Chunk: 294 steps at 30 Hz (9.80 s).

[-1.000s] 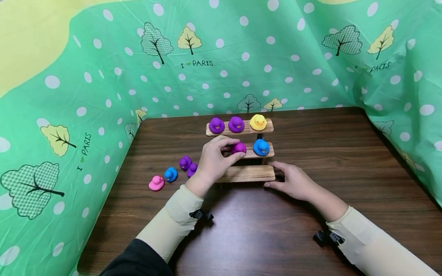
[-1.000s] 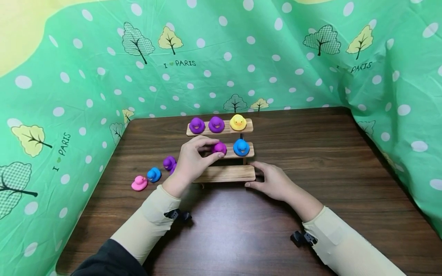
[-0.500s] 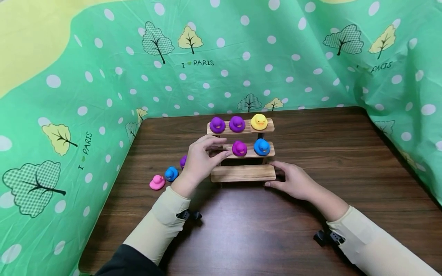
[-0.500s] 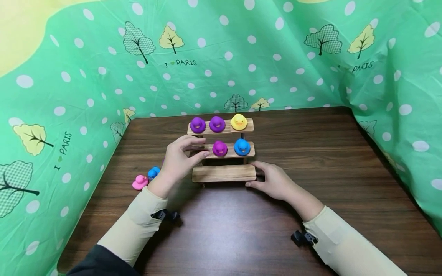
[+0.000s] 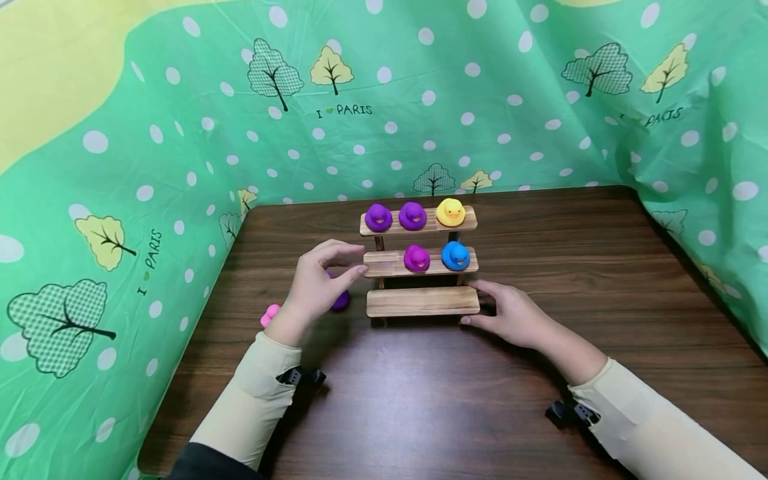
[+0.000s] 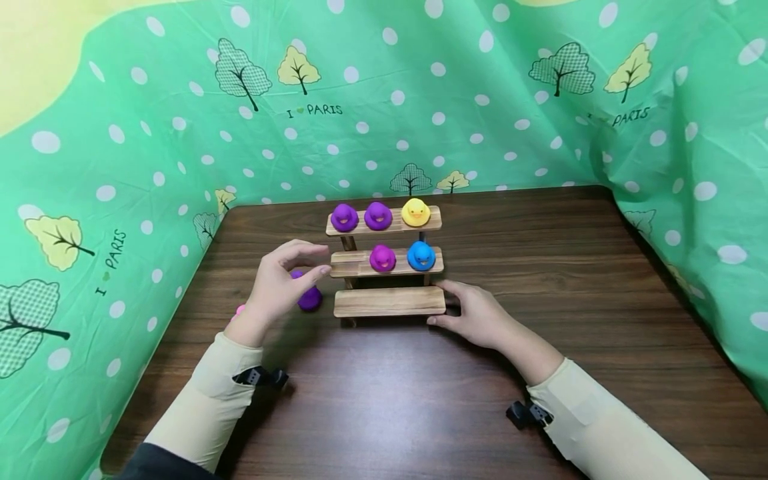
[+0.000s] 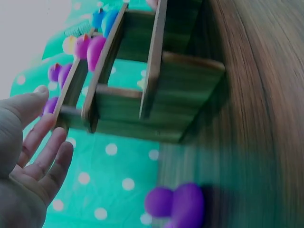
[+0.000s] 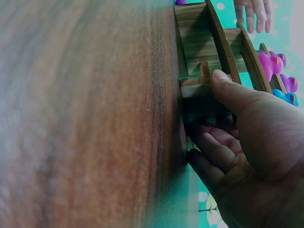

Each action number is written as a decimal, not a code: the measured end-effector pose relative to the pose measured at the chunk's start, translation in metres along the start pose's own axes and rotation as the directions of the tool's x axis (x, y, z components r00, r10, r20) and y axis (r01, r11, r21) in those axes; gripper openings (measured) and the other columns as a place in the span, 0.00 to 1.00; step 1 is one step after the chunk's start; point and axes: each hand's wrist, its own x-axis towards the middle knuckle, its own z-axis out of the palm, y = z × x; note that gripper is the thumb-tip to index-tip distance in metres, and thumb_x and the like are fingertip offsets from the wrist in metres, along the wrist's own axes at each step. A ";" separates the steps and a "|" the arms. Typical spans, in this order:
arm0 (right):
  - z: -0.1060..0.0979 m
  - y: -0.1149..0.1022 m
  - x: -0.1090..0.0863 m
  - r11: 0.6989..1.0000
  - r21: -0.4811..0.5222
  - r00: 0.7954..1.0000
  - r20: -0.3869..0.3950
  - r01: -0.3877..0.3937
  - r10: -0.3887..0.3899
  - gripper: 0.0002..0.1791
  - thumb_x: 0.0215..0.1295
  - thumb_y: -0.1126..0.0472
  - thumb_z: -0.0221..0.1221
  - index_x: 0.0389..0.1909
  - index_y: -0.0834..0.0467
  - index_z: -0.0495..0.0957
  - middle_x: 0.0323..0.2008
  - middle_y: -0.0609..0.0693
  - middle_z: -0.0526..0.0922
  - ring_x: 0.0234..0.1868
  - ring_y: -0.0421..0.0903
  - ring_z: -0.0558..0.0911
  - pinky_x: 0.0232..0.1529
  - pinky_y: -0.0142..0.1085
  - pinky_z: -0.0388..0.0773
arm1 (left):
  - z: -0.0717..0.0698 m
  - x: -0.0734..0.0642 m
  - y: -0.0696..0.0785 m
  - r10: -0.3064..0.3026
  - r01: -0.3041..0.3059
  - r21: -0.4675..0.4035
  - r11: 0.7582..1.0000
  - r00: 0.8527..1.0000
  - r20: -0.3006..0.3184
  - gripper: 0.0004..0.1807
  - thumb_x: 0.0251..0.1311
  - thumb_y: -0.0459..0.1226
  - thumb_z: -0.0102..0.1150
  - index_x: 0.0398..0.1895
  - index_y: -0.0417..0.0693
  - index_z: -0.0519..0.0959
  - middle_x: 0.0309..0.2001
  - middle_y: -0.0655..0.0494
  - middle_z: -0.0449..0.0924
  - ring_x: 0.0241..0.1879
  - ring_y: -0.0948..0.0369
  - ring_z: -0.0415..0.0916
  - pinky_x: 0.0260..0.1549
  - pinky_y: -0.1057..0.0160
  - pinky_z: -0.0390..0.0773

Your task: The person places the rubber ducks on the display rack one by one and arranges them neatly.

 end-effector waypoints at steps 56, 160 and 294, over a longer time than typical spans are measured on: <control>0.001 0.001 0.001 1.000 0.011 1.000 0.007 0.001 -0.001 0.39 0.63 0.44 0.74 0.70 0.56 0.74 0.56 0.52 0.86 0.56 0.51 0.85 0.55 0.53 0.84 | -0.082 -0.023 -0.089 -0.434 0.367 0.279 0.887 0.870 0.235 0.23 0.55 0.36 0.81 0.56 0.45 0.87 0.54 0.51 0.87 0.59 0.52 0.82 0.62 0.48 0.79; 0.000 0.000 0.001 0.999 -0.033 1.000 0.002 -0.016 0.016 0.41 0.63 0.44 0.74 0.72 0.58 0.73 0.56 0.54 0.86 0.41 0.44 0.82 0.42 0.43 0.80 | -0.016 -0.004 0.000 -0.066 0.066 0.102 0.993 0.998 -0.008 0.17 0.56 0.37 0.81 0.50 0.49 0.90 0.45 0.59 0.89 0.47 0.60 0.84 0.48 0.42 0.84; 0.002 0.002 0.000 1.000 -0.027 1.000 -0.021 -0.006 0.005 0.41 0.61 0.43 0.75 0.71 0.57 0.74 0.55 0.53 0.86 0.31 0.43 0.75 0.36 0.40 0.75 | -0.101 -0.077 -0.072 -0.493 0.455 0.341 0.823 0.869 0.031 0.20 0.54 0.36 0.82 0.51 0.52 0.90 0.51 0.56 0.87 0.55 0.55 0.81 0.50 0.65 0.79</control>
